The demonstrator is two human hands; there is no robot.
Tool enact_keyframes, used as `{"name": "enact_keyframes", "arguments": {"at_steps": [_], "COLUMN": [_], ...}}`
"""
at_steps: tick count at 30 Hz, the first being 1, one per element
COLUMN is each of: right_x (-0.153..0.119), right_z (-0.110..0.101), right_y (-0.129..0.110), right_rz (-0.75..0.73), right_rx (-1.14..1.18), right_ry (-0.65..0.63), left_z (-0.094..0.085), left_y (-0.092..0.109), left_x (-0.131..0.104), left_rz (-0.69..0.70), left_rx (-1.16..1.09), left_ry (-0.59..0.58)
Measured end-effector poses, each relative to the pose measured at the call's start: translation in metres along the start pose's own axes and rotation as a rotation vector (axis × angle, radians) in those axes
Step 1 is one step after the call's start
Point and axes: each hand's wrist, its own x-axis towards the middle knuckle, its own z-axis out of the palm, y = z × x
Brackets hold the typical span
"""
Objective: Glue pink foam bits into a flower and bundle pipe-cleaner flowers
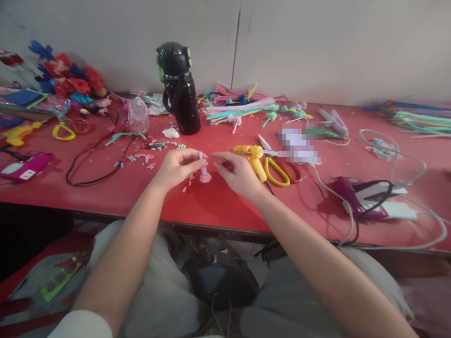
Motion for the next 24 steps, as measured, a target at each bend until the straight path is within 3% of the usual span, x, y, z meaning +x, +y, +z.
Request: {"name": "enact_keyframes", "arguments": {"at_steps": [7,13,24], "right_x": [-0.033,-0.035,-0.038], "right_z": [-0.019,-0.019,-0.014], "right_y": [-0.010,-0.022,-0.021], "right_rz": [0.125,0.087,0.141], "right_rx": [0.218,0.111,0.190], "right_ry": [0.094,0.174,0.173], "left_z": [0.019,0.024,0.026], "left_y": [0.000,0.005,0.002], "left_x": [-0.002,-0.003,-0.002], "left_rz": [0.056,0.089,0.115], "left_rx": [-0.021,0.006,0.010], "left_ry": [-0.114,-0.166,-0.171]}}
